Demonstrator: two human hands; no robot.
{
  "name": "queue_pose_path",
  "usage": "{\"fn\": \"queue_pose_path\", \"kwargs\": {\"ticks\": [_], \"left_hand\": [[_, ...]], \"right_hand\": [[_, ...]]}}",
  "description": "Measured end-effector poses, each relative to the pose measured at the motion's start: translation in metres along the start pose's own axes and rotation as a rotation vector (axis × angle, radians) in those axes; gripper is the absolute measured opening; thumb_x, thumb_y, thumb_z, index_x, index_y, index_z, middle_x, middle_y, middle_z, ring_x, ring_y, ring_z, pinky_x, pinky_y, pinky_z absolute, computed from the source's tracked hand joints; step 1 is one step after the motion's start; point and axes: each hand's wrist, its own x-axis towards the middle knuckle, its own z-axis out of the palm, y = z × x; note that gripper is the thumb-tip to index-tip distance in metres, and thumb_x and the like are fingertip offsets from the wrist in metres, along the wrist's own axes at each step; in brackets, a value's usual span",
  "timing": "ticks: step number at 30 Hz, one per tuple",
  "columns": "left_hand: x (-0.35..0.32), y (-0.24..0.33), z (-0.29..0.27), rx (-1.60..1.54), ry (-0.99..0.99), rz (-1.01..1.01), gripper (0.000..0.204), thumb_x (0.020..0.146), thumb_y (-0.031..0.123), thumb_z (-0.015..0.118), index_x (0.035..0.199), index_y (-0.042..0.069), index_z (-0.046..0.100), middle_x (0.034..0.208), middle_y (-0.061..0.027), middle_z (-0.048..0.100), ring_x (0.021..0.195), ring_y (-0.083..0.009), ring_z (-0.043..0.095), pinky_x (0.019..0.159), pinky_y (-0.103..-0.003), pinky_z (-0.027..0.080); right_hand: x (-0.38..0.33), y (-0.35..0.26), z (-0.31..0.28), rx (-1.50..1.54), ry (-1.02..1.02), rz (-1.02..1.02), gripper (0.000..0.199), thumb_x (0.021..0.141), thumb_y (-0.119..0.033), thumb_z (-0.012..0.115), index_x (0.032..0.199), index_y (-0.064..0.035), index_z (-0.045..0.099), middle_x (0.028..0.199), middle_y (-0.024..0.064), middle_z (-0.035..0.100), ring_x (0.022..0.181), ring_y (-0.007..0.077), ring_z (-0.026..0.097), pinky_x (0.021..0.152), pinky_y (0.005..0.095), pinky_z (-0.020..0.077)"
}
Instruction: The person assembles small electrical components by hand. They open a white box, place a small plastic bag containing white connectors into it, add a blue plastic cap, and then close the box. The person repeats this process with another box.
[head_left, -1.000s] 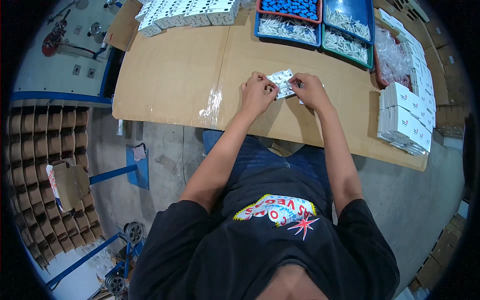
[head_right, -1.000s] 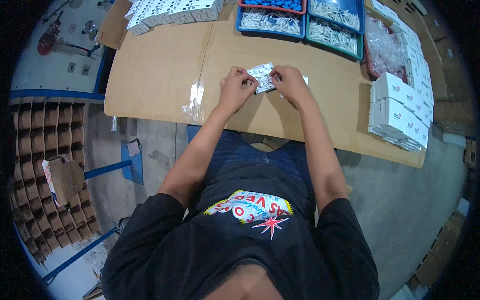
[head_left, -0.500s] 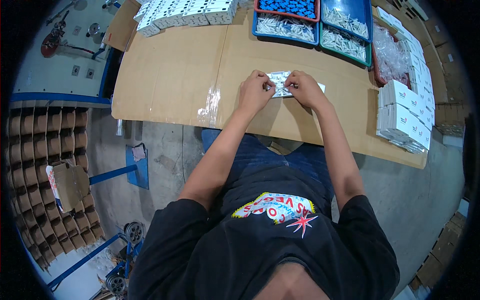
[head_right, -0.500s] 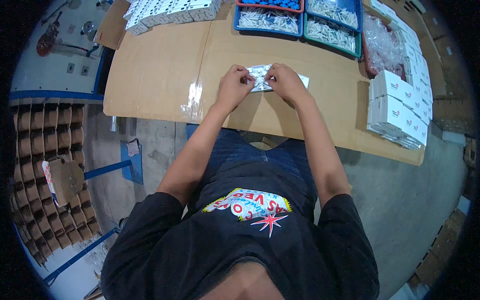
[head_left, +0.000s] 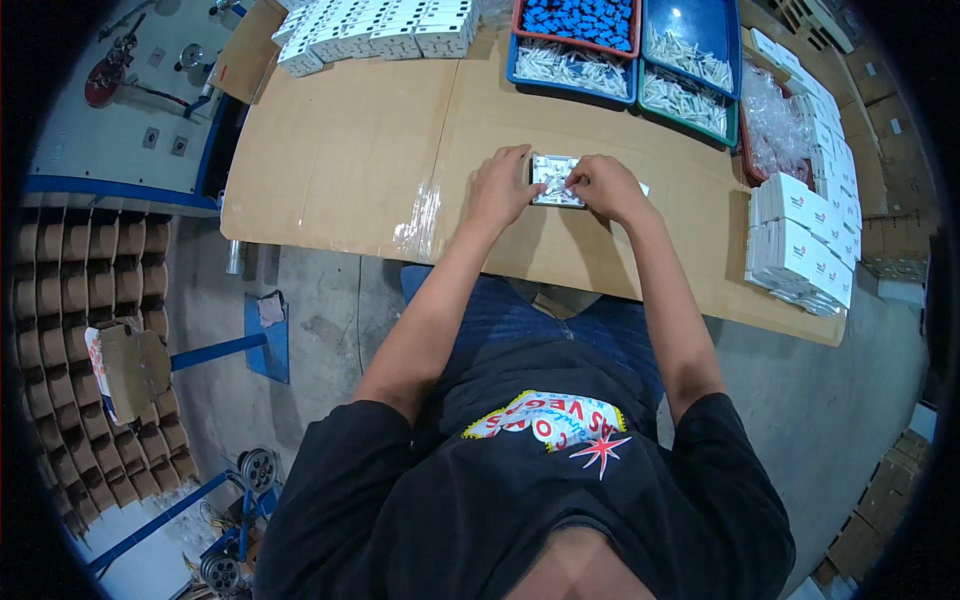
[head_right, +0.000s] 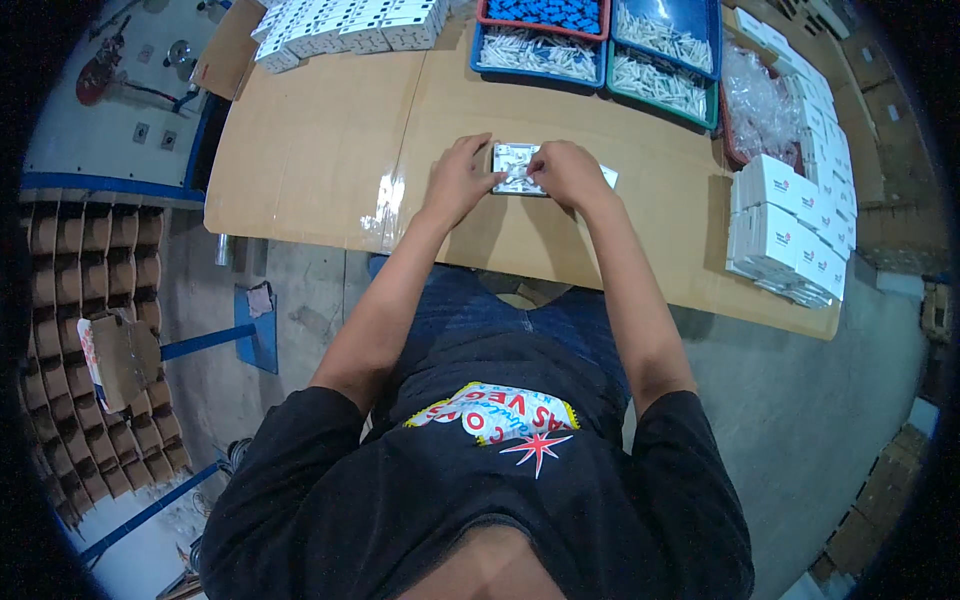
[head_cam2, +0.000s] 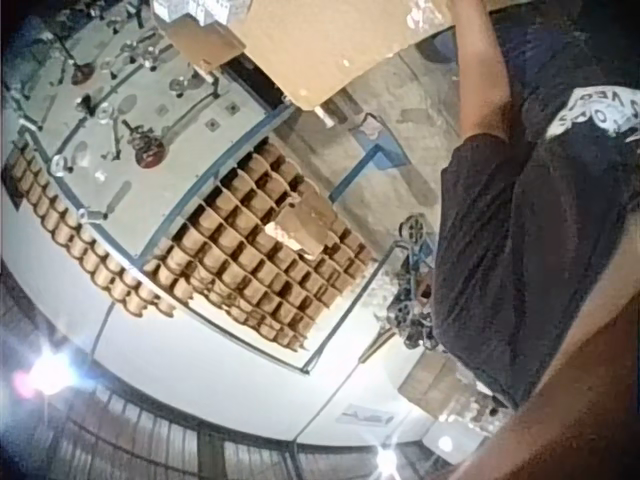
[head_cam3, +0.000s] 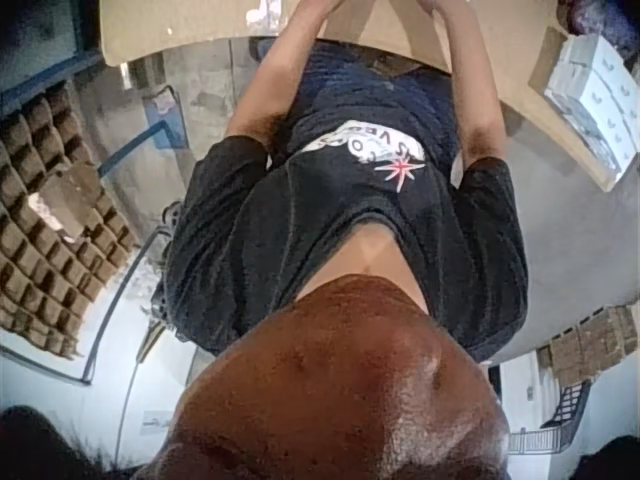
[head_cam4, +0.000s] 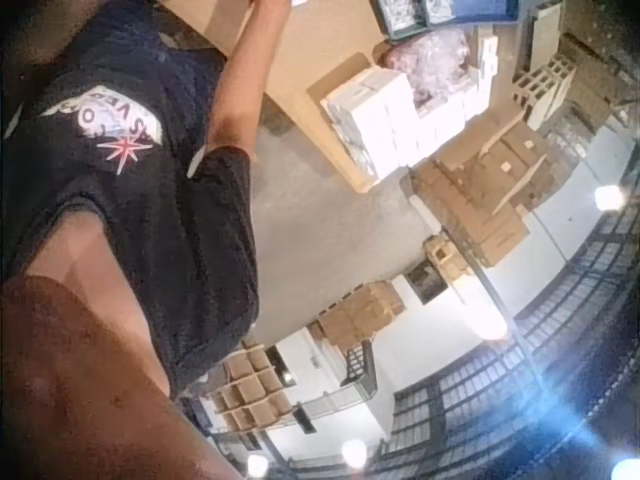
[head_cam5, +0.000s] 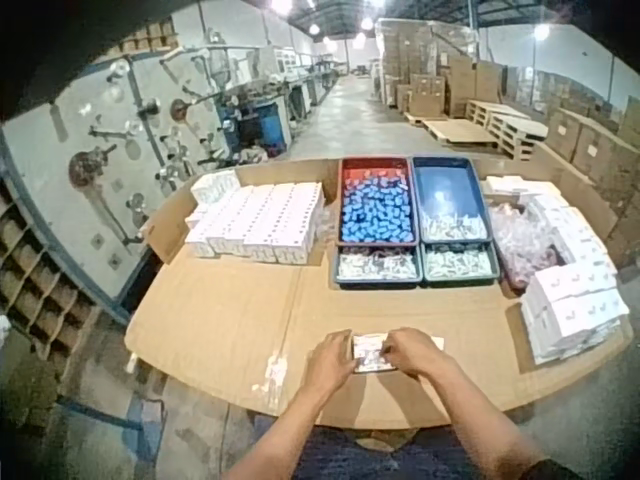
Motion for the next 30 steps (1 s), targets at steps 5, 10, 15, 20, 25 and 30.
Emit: {"fn": "queue_pose_path", "kwargs": {"ticks": [5,10,15,20,25,30], "left_hand": [[-0.006,-0.014,0.005,0.063,0.055,0.059,0.055,0.084,0.034,0.079,0.133,0.013,0.066,0.138,-0.0042,0.060,0.117,-0.0254,0.060,0.106,-0.046,0.037],[-0.006,-0.005,0.010,0.043,0.042,-0.031,0.054,0.082,0.034,0.079,0.131,0.016,0.068,0.140,-0.0031,0.058,0.127,-0.0250,0.055,0.108,-0.045,0.035],[-0.007,-0.007,0.012,0.051,0.091,-0.003,0.053,0.077,0.034,0.080,0.126,0.017,0.069,0.136,-0.0024,0.059,0.127,-0.0259,0.055,0.107,-0.046,0.036],[-0.007,0.005,0.012,0.085,0.117,-0.025,0.052,0.074,0.032,0.081,0.122,0.017,0.069,0.133,-0.0023,0.059,0.127,-0.0271,0.054,0.107,-0.047,0.036],[-0.009,0.004,0.011,0.089,0.091,-0.004,0.055,0.075,0.031,0.081,0.126,0.018,0.066,0.134,-0.0037,0.057,0.126,-0.0283,0.054,0.108,-0.049,0.036],[-0.011,-0.008,-0.006,0.033,0.006,0.146,0.082,0.073,0.046,0.086,0.142,0.014,0.057,0.140,-0.0086,0.054,0.133,-0.0320,0.049,0.111,-0.049,0.035]], "right_hand": [[-0.006,0.009,0.010,0.023,0.107,-0.109,0.013,0.082,-0.011,0.072,0.093,-0.0076,0.079,0.097,0.0157,0.074,0.096,0.0341,0.070,0.087,0.0433,0.0545],[-0.009,0.006,0.012,0.014,0.095,-0.071,0.014,0.082,-0.010,0.072,0.094,-0.0077,0.079,0.099,0.0147,0.072,0.097,0.0342,0.069,0.089,0.0437,0.0540],[-0.008,0.001,0.010,-0.022,0.075,-0.059,0.014,0.082,-0.010,0.070,0.093,-0.0091,0.079,0.100,0.0144,0.072,0.097,0.0339,0.070,0.088,0.0435,0.0543],[-0.009,0.003,0.010,-0.020,0.050,-0.077,0.014,0.081,-0.012,0.071,0.092,-0.0098,0.078,0.097,0.0144,0.073,0.095,0.0346,0.070,0.086,0.0448,0.0548],[-0.013,0.003,0.009,-0.072,0.077,-0.094,0.014,0.082,-0.013,0.071,0.094,-0.0090,0.077,0.097,0.0142,0.072,0.092,0.0364,0.070,0.084,0.0453,0.0551],[-0.020,0.006,0.007,0.018,0.121,-0.192,0.015,0.087,-0.015,0.071,0.097,-0.0067,0.077,0.099,0.0148,0.068,0.090,0.0359,0.068,0.083,0.0445,0.0550]]}}
